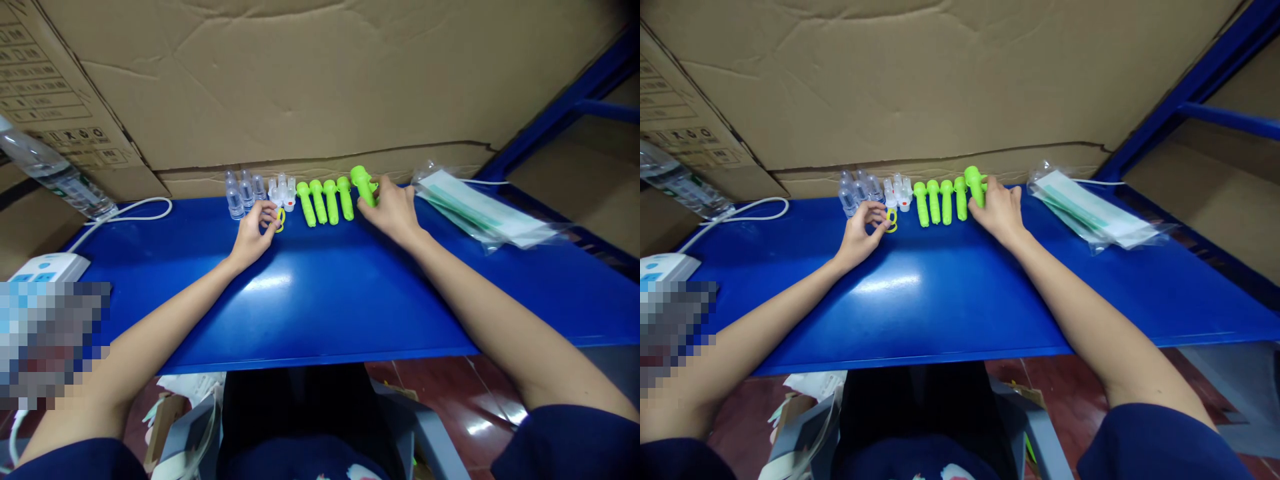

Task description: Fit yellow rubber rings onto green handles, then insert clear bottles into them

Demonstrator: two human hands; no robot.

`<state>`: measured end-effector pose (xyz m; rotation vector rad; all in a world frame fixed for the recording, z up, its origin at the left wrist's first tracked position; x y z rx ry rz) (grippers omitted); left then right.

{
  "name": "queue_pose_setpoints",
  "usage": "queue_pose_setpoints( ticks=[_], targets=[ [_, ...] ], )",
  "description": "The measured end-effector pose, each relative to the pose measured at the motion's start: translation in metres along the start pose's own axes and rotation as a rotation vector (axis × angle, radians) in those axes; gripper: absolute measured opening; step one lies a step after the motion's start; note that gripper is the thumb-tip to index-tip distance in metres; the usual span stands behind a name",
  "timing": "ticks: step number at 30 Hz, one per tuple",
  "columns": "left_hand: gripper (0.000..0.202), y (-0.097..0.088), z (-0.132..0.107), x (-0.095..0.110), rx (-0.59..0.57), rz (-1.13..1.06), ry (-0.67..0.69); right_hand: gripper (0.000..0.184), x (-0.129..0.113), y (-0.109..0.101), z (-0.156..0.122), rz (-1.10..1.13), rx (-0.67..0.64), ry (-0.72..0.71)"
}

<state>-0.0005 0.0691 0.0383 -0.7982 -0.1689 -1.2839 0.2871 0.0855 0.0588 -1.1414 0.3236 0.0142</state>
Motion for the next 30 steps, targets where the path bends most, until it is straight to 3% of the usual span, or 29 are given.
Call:
queue_pose_setpoints(
  ticks=[5, 9, 14, 25, 30],
  targets=[
    [0.026, -0.003, -0.001, -0.011, 0.075, -0.086, -0.055, 0.048, -0.036, -0.007, -0.024, 0.188, 0.05, -0.269],
    [0.026, -0.004, -0.001, -0.016, 0.112, -0.127, -0.077, 0.047, -0.068, -0.006, -0.058, 0.241, 0.003, -0.565],
    [0.023, -0.003, -0.002, -0.019, 0.117, -0.207, -0.095, 0.044, -0.089, -0.004, -0.087, 0.254, -0.08, -0.784],
    [0.021, -0.002, -0.001, -0.012, 0.1, -0.26, -0.134, 0.041, -0.094, -0.003, -0.1, 0.239, -0.079, -0.937],
    [0.017, -0.005, 0.0, -0.005, 0.072, -0.17, -0.119, 0.039, -0.096, -0.005, -0.103, 0.229, -0.041, -0.976]
  ],
)
Point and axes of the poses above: each hand's wrist, its own z-axis towards the middle knuckle, its own y-axis out of the palm, x = y × z, the point moved 7 cm from there along z, towards the middle knuckle, and after that the axes turned 11 degrees about y, right-handed, at the moved point
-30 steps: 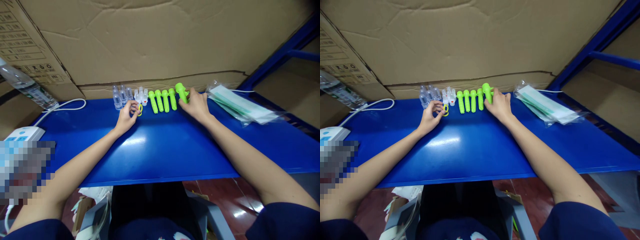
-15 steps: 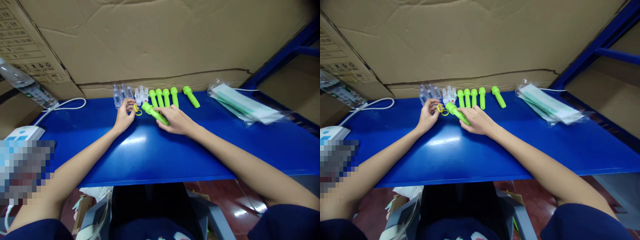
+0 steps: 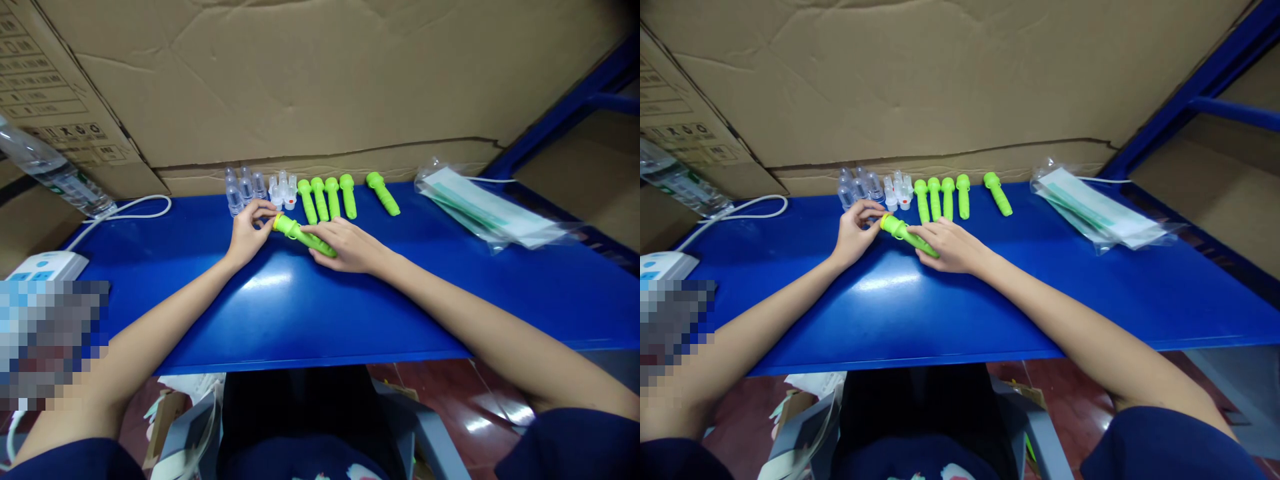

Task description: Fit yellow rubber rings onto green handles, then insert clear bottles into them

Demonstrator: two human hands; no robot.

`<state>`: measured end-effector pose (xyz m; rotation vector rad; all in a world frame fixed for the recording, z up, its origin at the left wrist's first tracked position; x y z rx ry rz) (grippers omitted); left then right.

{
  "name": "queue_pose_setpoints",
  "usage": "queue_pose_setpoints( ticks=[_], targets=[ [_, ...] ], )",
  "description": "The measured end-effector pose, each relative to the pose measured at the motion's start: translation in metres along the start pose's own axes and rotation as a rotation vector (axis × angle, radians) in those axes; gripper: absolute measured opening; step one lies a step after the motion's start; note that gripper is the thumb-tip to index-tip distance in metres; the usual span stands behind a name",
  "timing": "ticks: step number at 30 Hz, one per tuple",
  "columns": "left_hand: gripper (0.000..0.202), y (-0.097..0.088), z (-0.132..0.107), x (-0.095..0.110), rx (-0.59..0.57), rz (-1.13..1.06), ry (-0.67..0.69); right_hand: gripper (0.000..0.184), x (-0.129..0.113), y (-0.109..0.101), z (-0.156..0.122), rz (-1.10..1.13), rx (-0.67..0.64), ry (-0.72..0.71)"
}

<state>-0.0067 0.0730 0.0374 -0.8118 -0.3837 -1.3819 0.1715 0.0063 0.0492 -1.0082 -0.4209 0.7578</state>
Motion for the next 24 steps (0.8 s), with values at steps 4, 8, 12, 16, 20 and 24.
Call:
queue_pose_setpoints(
  ticks=[4, 8, 12, 16, 20, 24],
  targets=[
    [0.015, -0.001, -0.001, 0.002, 0.001, 0.041, 0.028, 0.039, 0.0, 0.001, 0.0, -0.009, 0.001, -0.004],
    [0.027, 0.001, -0.002, 0.0, 0.008, 0.006, 0.005, 0.04, 0.004, 0.004, -0.001, -0.012, -0.001, 0.05],
    [0.036, 0.008, -0.003, 0.0, -0.043, -0.049, -0.018, 0.041, 0.01, 0.004, -0.002, 0.019, 0.02, 0.139],
    [0.05, 0.015, -0.005, 0.003, -0.099, -0.135, -0.016, 0.043, 0.013, 0.005, -0.002, 0.047, 0.022, 0.208],
    [0.06, 0.019, -0.006, 0.005, -0.105, -0.183, 0.01, 0.045, 0.013, 0.006, -0.002, 0.071, 0.008, 0.242],
    [0.059, 0.02, -0.006, 0.003, -0.089, -0.165, 0.02, 0.045, 0.012, 0.006, -0.002, 0.089, 0.001, 0.252]
  ],
)
Point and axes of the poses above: each hand's wrist, its own z-axis towards the middle knuckle, its own y-axis out of the palm, x = y × z, the point moved 7 cm from there along z, towards the middle knuckle, and after that the axes turned 11 degrees about y, right-handed, at the moved point
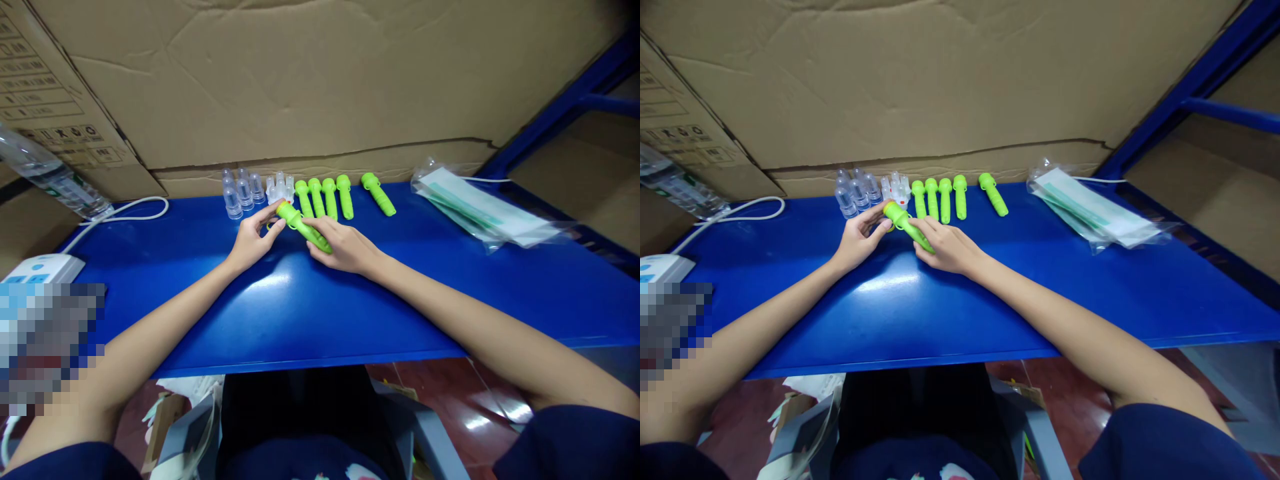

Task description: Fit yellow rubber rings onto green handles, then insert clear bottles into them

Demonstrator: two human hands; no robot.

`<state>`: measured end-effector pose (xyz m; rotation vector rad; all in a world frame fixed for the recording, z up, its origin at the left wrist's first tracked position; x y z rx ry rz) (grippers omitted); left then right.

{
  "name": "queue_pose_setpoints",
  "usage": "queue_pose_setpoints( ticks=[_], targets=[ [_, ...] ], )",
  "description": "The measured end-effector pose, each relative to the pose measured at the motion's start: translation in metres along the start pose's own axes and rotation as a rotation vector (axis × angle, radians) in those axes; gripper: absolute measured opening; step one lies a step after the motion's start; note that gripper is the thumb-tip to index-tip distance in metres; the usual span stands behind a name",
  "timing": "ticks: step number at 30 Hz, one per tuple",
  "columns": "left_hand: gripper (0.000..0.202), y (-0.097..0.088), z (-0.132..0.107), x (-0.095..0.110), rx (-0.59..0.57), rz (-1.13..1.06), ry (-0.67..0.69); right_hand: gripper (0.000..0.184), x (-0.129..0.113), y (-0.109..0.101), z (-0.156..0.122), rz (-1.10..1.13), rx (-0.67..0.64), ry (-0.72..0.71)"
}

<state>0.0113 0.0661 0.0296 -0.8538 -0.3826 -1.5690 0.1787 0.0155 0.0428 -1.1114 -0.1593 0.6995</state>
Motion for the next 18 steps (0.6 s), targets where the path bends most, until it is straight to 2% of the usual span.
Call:
queue_pose_setpoints(
  ticks=[9, 18],
  targets=[
    [0.059, -0.001, -0.001, -0.001, 0.017, 0.009, -0.011, 0.044, -0.002, -0.001, -0.001, -0.038, 0.011, -0.026],
    [0.064, 0.004, -0.003, 0.003, -0.024, -0.007, -0.031, 0.042, 0.001, 0.009, -0.006, -0.037, 0.051, -0.069]
  ],
)
Point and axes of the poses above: each hand's wrist, its own z-axis towards the middle knuckle, its own y-axis out of the palm, x = y × z, the point moved 7 cm from there along z, towards the middle knuckle, and after that the axes turned 11 degrees about y, right-handed, at the moved point
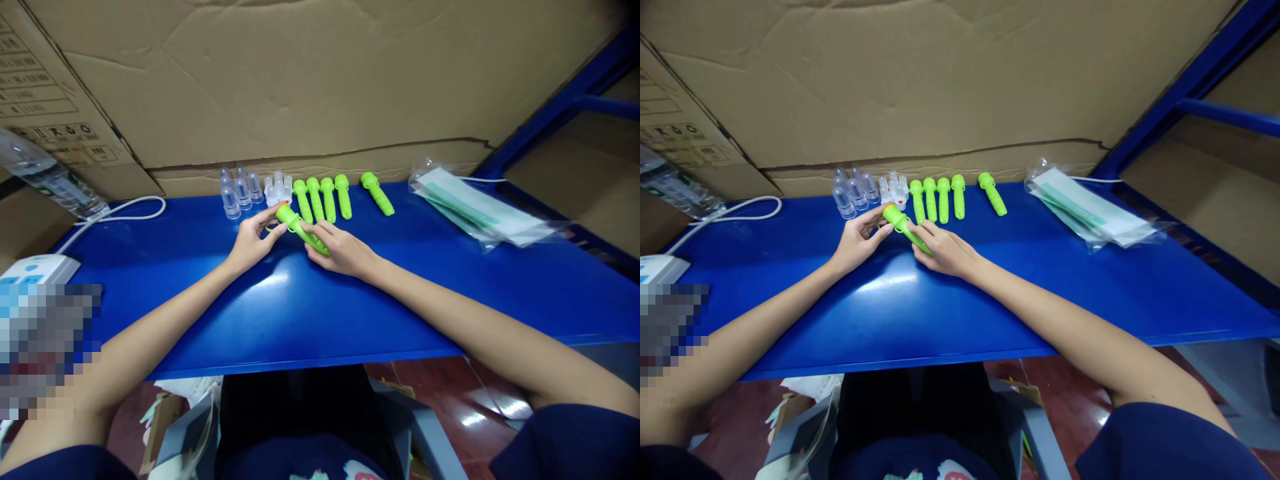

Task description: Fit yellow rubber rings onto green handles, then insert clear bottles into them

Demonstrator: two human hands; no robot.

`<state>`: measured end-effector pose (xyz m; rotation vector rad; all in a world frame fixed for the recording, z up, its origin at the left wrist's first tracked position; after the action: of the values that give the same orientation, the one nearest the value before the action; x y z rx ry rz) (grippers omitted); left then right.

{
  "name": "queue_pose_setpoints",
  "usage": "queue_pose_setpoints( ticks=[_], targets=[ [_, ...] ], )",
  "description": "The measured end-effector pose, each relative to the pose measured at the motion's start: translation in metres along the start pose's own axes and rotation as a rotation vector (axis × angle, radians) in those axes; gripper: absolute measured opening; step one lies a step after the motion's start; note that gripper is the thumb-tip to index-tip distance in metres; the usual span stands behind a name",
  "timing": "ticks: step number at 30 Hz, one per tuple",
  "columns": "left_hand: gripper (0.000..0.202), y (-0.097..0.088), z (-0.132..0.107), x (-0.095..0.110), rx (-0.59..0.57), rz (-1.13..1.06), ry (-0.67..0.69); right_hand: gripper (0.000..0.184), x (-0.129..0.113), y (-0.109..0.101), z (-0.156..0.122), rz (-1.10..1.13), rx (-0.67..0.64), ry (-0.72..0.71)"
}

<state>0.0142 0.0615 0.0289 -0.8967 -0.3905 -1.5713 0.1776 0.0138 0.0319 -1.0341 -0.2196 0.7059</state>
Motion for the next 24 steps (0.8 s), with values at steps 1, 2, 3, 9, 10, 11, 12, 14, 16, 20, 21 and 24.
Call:
queue_pose_setpoints(
  ticks=[1, 2, 3, 9, 10, 11, 12, 14, 16, 20, 21, 24],
  targets=[
    [0.064, 0.001, 0.0, 0.001, -0.007, 0.01, 0.005, 0.042, 0.001, 0.001, -0.001, 0.008, 0.0, 0.002],
    [0.064, 0.001, -0.001, 0.002, -0.014, 0.022, 0.01, 0.042, 0.001, 0.001, -0.001, 0.016, 0.001, 0.005],
    [0.063, 0.002, -0.002, 0.003, -0.02, 0.033, 0.013, 0.042, 0.002, 0.002, -0.001, 0.024, 0.002, 0.008],
    [0.063, 0.004, -0.006, 0.003, -0.064, 0.134, 0.013, 0.043, 0.003, 0.002, -0.004, 0.016, 0.019, 0.014],
    [0.063, 0.004, -0.007, 0.004, -0.073, 0.148, 0.019, 0.043, 0.003, 0.002, -0.004, 0.014, 0.02, 0.019],
    [0.062, 0.005, -0.006, 0.005, -0.081, 0.155, 0.029, 0.043, 0.003, 0.003, -0.004, 0.016, 0.019, 0.026],
    [0.062, 0.005, -0.006, 0.007, -0.089, 0.16, 0.041, 0.043, 0.003, 0.003, -0.005, 0.02, 0.014, 0.033],
    [0.061, 0.006, -0.005, 0.011, -0.114, 0.164, 0.057, 0.042, 0.004, 0.004, -0.005, 0.032, 0.005, 0.039],
    [0.06, 0.008, -0.004, 0.015, -0.142, 0.166, 0.063, 0.041, 0.003, 0.004, -0.004, 0.041, 0.002, 0.041],
    [0.058, 0.01, -0.003, 0.02, -0.157, 0.157, 0.061, 0.041, 0.003, 0.003, -0.004, 0.048, 0.015, 0.055],
    [0.058, 0.011, -0.003, 0.021, -0.157, 0.152, 0.063, 0.041, 0.003, 0.003, -0.004, 0.055, 0.017, 0.062],
    [0.056, 0.014, -0.004, 0.023, -0.155, 0.133, 0.07, 0.04, 0.003, 0.003, -0.003, 0.115, 0.039, 0.086]
  ],
)
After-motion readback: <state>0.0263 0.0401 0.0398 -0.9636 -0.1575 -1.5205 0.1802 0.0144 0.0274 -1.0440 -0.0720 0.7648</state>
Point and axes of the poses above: each hand's wrist, its own z-axis towards the middle knuckle, its own y-axis out of the palm, x = y × z, the point moved 7 cm from there along z, towards the middle knuckle, and after that the axes turned 11 degrees about y, right-handed, at the moved point
